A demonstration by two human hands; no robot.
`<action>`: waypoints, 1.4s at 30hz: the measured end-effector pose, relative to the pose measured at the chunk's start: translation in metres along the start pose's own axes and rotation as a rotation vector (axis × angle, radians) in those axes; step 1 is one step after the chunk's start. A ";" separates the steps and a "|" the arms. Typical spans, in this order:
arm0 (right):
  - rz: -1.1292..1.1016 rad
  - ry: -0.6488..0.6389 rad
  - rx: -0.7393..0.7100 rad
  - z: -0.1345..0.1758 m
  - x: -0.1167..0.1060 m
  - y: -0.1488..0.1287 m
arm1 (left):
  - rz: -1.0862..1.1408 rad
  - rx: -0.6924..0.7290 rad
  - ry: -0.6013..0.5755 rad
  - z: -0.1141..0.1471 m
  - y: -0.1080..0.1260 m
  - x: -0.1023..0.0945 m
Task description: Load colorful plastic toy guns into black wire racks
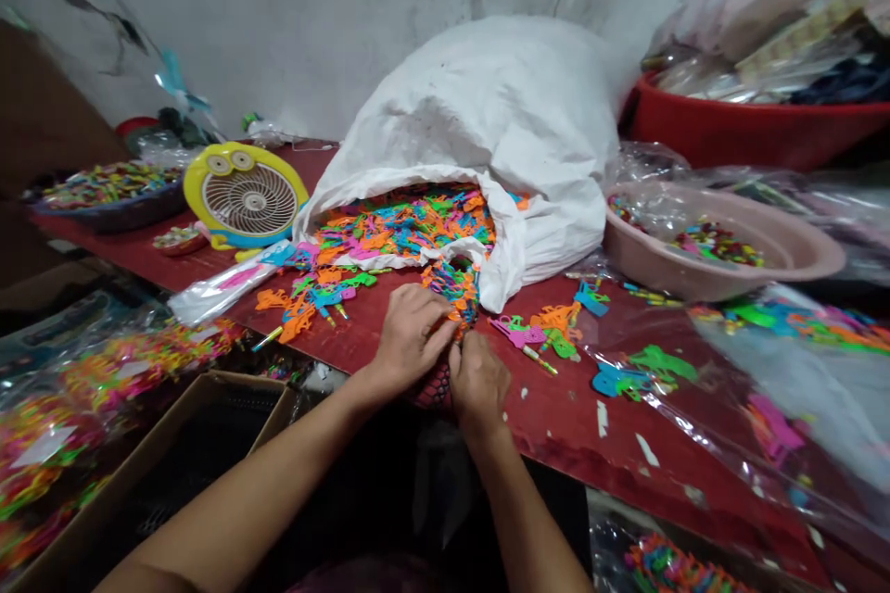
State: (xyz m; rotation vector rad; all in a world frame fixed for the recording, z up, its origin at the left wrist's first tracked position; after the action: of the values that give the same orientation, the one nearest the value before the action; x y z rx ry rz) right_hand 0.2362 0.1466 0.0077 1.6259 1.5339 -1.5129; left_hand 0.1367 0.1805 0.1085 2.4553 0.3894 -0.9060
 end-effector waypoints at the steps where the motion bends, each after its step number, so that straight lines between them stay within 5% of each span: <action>1: 0.008 -0.017 0.016 0.000 0.002 0.000 | -0.005 0.007 -0.011 0.000 0.000 0.000; 15: 0.008 -0.173 0.106 0.001 0.005 -0.004 | -0.090 -0.004 -0.192 -0.010 -0.001 0.016; 22: -0.003 -0.140 0.066 0.007 -0.001 -0.006 | -0.130 -0.004 -0.227 -0.012 -0.001 0.016; 27: -0.117 -0.120 0.051 0.015 -0.012 0.027 | -0.151 -0.023 -0.281 -0.018 0.003 0.012; 31: -0.179 -0.046 0.100 0.013 -0.026 0.058 | -0.085 0.022 -0.216 -0.025 0.012 0.000; 36: -0.235 -0.080 0.003 0.004 -0.023 0.028 | -0.129 0.051 -0.193 -0.027 0.014 0.002; 42: -0.008 -0.148 0.033 -0.007 -0.009 0.002 | -0.107 0.100 -0.174 -0.029 0.011 0.005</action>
State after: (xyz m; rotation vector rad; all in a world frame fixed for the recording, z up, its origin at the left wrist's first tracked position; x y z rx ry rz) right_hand 0.2420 0.1481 0.0171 1.4913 1.4445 -1.6311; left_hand 0.1605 0.1874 0.1284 2.4396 0.4259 -1.2006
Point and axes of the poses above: each hand's wrist, its own z-axis away from the middle knuckle, its own x-axis out of the palm, y = z × x, the point moved 10 cm from there along -z, towards the middle knuckle
